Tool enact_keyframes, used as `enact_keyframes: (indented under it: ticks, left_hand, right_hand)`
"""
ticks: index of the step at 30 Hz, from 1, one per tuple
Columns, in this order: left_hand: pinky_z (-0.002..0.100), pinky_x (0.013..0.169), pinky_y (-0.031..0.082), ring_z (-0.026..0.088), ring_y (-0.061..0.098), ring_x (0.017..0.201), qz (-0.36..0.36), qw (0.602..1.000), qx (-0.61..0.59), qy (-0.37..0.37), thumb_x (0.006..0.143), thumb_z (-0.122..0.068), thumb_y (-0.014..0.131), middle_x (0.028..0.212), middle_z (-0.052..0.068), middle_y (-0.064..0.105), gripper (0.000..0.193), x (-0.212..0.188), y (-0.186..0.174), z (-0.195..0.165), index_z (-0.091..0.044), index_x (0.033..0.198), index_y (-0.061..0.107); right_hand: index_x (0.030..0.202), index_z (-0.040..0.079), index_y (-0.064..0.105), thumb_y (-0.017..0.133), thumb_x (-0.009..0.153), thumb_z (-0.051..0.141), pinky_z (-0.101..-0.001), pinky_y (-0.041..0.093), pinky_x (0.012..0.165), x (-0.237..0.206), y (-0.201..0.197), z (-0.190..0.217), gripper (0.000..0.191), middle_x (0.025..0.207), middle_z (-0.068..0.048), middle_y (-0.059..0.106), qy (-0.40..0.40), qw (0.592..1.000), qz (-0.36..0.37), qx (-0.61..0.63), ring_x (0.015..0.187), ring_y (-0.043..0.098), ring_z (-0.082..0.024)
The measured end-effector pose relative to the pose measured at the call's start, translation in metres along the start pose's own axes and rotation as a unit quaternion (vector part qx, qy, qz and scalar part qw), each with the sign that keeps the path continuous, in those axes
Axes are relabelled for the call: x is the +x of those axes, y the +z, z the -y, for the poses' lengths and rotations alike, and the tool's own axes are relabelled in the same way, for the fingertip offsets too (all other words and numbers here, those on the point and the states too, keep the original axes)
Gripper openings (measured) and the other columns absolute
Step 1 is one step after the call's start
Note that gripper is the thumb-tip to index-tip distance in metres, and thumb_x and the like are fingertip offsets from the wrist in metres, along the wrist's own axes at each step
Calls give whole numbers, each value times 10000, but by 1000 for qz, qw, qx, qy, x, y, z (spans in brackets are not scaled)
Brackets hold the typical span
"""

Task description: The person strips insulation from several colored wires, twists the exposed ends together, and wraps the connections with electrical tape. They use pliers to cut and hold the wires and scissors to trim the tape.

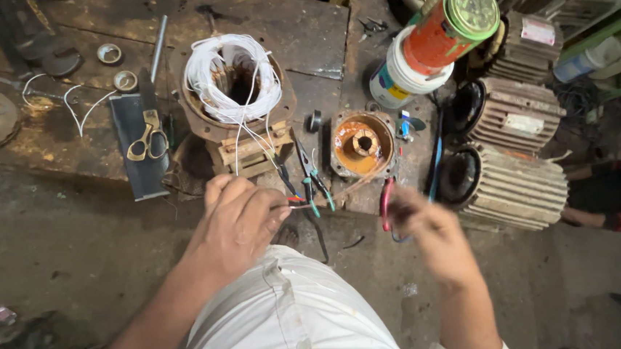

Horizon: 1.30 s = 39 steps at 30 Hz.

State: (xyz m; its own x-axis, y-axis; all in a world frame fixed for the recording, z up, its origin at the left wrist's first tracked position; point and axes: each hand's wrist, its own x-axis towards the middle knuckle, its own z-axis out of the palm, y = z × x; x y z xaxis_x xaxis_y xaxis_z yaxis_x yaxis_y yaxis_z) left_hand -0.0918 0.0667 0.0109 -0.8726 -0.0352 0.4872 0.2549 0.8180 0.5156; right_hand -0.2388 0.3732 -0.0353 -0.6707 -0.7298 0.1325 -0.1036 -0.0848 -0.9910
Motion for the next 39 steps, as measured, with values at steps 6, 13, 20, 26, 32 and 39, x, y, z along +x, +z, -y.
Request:
enact_keyframes:
  ticks: [6,13,20,26,32,39]
  left_hand:
    - [486,986,388,237,613,920,13,1000,-1,-10,906,-169,725,961,28,685,153,-4,9,-5,-72,1005,660]
    - [474,1018,371,251,629,969,38,996,71,-35,871,-209,741,906,47,675,164,-36,20,24,-88,966,686]
    - [352,961,388,197,618,809,8,992,121,-26,944,-317,794,799,26,664,203,-86,37,78,-127,1002,748]
    - [334,845,433,191,626,731,26,990,139,4,892,-338,765,780,1,672,214,-103,46,124,-131,948,764]
    - [322,920,440,156,629,773,40,987,154,-15,996,-371,744,807,-21,686,251,-113,45,126,-124,978,703]
    - [360,894,453,182,651,734,63,980,187,0,880,-307,773,748,18,693,194,-94,43,104,-126,931,725]
  right_hand:
    - [1294,65,726,852,796,129,-304,563,764,16,71,20,518,927,-107,813,159,967,157,-121,804,682,-131]
    - [1423,103,632,809,924,198,-328,577,1025,21,90,32,537,1270,-102,751,3,989,97,-110,1156,740,-195]
    - [1486,185,568,752,927,318,-303,590,968,21,94,26,603,1174,-44,748,62,984,144,-81,1040,751,-173]
    - [1522,221,448,602,1165,214,-294,463,1197,20,102,5,389,1375,-66,662,-113,981,94,-127,1343,616,-229]
    - [1563,-11,409,631,1137,124,-335,503,1082,14,107,-11,498,1169,-130,719,124,947,97,281,1147,663,-162]
    - [1497,-19,519,685,1082,115,-332,469,1171,20,132,-21,466,1306,-112,651,107,944,61,307,1253,612,-139]
